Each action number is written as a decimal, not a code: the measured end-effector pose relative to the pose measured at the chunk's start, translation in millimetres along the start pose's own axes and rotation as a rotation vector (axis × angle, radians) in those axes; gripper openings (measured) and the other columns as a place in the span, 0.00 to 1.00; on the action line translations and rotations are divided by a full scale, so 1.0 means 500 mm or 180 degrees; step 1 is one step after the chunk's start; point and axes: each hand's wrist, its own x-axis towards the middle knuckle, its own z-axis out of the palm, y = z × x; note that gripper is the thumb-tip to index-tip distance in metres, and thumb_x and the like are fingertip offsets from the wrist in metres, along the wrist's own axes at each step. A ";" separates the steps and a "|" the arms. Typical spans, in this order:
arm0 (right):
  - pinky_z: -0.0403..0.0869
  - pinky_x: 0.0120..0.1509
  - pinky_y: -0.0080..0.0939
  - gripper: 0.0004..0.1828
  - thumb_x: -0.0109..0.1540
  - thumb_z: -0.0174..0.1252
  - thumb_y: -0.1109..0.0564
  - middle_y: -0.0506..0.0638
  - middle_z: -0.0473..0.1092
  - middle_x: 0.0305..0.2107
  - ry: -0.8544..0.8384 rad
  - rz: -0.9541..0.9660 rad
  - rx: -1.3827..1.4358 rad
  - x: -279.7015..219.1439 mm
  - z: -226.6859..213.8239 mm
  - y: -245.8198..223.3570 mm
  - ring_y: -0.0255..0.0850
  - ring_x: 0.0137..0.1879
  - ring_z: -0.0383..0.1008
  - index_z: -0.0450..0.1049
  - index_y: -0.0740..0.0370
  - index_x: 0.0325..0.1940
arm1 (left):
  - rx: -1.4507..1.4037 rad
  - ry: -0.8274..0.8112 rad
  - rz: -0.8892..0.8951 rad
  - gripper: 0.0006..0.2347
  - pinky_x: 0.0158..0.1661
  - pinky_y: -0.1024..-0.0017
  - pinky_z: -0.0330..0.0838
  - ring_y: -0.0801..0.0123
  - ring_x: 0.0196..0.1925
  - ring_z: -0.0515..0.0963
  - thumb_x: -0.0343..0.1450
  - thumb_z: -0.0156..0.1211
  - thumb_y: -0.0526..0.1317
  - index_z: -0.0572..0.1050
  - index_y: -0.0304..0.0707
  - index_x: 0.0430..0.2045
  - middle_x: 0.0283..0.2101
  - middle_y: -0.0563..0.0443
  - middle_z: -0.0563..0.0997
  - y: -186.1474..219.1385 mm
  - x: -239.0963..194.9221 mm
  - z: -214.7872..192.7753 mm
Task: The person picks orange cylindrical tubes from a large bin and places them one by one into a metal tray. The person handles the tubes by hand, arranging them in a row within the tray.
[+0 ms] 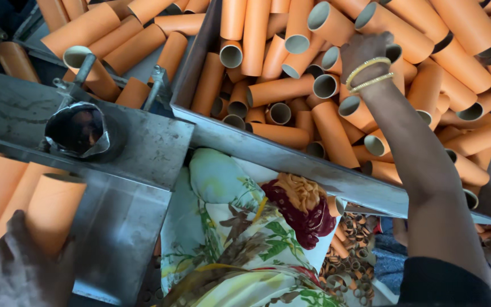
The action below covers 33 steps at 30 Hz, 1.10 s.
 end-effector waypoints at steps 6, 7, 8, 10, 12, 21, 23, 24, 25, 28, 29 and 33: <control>0.73 0.57 0.51 0.19 0.59 0.60 0.47 0.58 0.79 0.46 -0.0718 -0.0454 0.0406 0.048 0.023 -0.017 0.53 0.53 0.79 0.81 0.55 0.50 | 0.0184 0.0098 0.0065 0.41 0.62 0.56 0.61 0.60 0.46 0.81 0.57 0.69 0.56 0.68 0.44 0.68 0.47 0.45 0.81 -0.028 -0.023 0.101; 0.74 0.56 0.52 0.20 0.58 0.60 0.48 0.59 0.78 0.47 -0.0813 -0.0354 0.0570 0.054 0.027 -0.015 0.53 0.53 0.79 0.81 0.56 0.51 | -0.0035 0.0155 0.0035 0.36 0.61 0.57 0.61 0.60 0.46 0.80 0.62 0.68 0.55 0.68 0.44 0.66 0.48 0.45 0.79 -0.033 -0.032 0.118; 0.74 0.54 0.53 0.20 0.58 0.60 0.49 0.60 0.77 0.49 -0.0918 -0.0271 0.0744 0.057 0.034 -0.019 0.54 0.54 0.78 0.80 0.56 0.53 | -0.0109 0.0165 -0.0005 0.33 0.61 0.58 0.61 0.60 0.47 0.79 0.64 0.67 0.54 0.68 0.45 0.65 0.48 0.46 0.79 -0.040 -0.044 0.132; 0.75 0.54 0.56 0.19 0.61 0.57 0.50 0.61 0.77 0.48 -0.0749 -0.0394 0.0811 0.066 0.056 -0.015 0.56 0.53 0.78 0.80 0.58 0.53 | -0.0141 0.0174 -0.0074 0.30 0.62 0.58 0.61 0.60 0.49 0.79 0.66 0.66 0.54 0.69 0.47 0.63 0.49 0.47 0.78 -0.044 -0.055 0.153; 0.75 0.52 0.57 0.19 0.62 0.56 0.51 0.62 0.77 0.47 -0.0550 -0.0428 0.0784 0.073 0.086 -0.005 0.56 0.52 0.78 0.79 0.59 0.54 | -0.0197 0.0240 -0.0098 0.30 0.64 0.56 0.61 0.60 0.52 0.78 0.66 0.66 0.54 0.69 0.48 0.63 0.51 0.48 0.78 -0.042 -0.054 0.161; 0.76 0.42 0.55 0.18 0.62 0.56 0.55 0.61 0.78 0.40 0.0679 -0.0210 0.0303 0.096 0.201 0.001 0.54 0.46 0.80 0.78 0.64 0.54 | -0.0559 0.0495 -0.0076 0.28 0.64 0.54 0.63 0.59 0.59 0.77 0.68 0.67 0.53 0.68 0.45 0.61 0.56 0.47 0.77 -0.026 -0.042 0.109; 0.77 0.43 0.54 0.14 0.64 0.57 0.56 0.60 0.79 0.40 0.0603 -0.0144 0.0361 0.090 0.201 0.003 0.53 0.46 0.81 0.79 0.64 0.50 | -0.0631 0.0357 -0.0180 0.28 0.65 0.51 0.64 0.59 0.59 0.78 0.68 0.68 0.54 0.69 0.45 0.60 0.55 0.46 0.78 -0.020 -0.039 0.102; 0.77 0.42 0.53 0.12 0.64 0.58 0.56 0.60 0.79 0.39 0.0550 -0.0178 0.0336 0.085 0.197 0.008 0.53 0.44 0.81 0.79 0.63 0.49 | -0.0647 0.0298 -0.0220 0.28 0.66 0.51 0.64 0.59 0.58 0.78 0.68 0.69 0.54 0.70 0.45 0.60 0.55 0.46 0.79 -0.019 -0.038 0.098; 0.77 0.40 0.52 0.11 0.63 0.58 0.56 0.60 0.79 0.39 0.0498 -0.0212 0.0309 0.076 0.191 0.018 0.52 0.43 0.81 0.80 0.62 0.47 | -0.0631 0.0248 -0.0232 0.27 0.66 0.52 0.64 0.59 0.57 0.77 0.69 0.68 0.54 0.70 0.45 0.60 0.54 0.46 0.78 -0.018 -0.036 0.094; 0.77 0.45 0.54 0.10 0.61 0.61 0.56 0.59 0.78 0.38 0.0727 -0.0381 0.0650 0.024 0.168 0.061 0.54 0.43 0.80 0.81 0.55 0.45 | -0.0723 0.0364 -0.0214 0.27 0.66 0.53 0.63 0.59 0.59 0.77 0.69 0.67 0.52 0.70 0.42 0.60 0.56 0.45 0.78 -0.017 -0.034 0.082; 0.77 0.48 0.55 0.11 0.60 0.61 0.57 0.58 0.78 0.38 0.0880 -0.0451 0.0833 0.002 0.158 0.087 0.54 0.44 0.80 0.82 0.52 0.46 | -0.0815 0.0437 -0.0207 0.26 0.66 0.53 0.63 0.59 0.61 0.77 0.69 0.67 0.52 0.70 0.41 0.60 0.57 0.45 0.78 -0.015 -0.032 0.078; 0.74 0.47 0.54 0.10 0.63 0.61 0.57 0.56 0.77 0.37 0.1311 -0.0280 0.1348 -0.090 0.073 0.180 0.52 0.42 0.78 0.79 0.56 0.48 | -0.1201 0.0616 -0.0288 0.25 0.67 0.53 0.61 0.57 0.64 0.76 0.71 0.67 0.50 0.70 0.39 0.60 0.61 0.44 0.77 -0.010 -0.032 0.058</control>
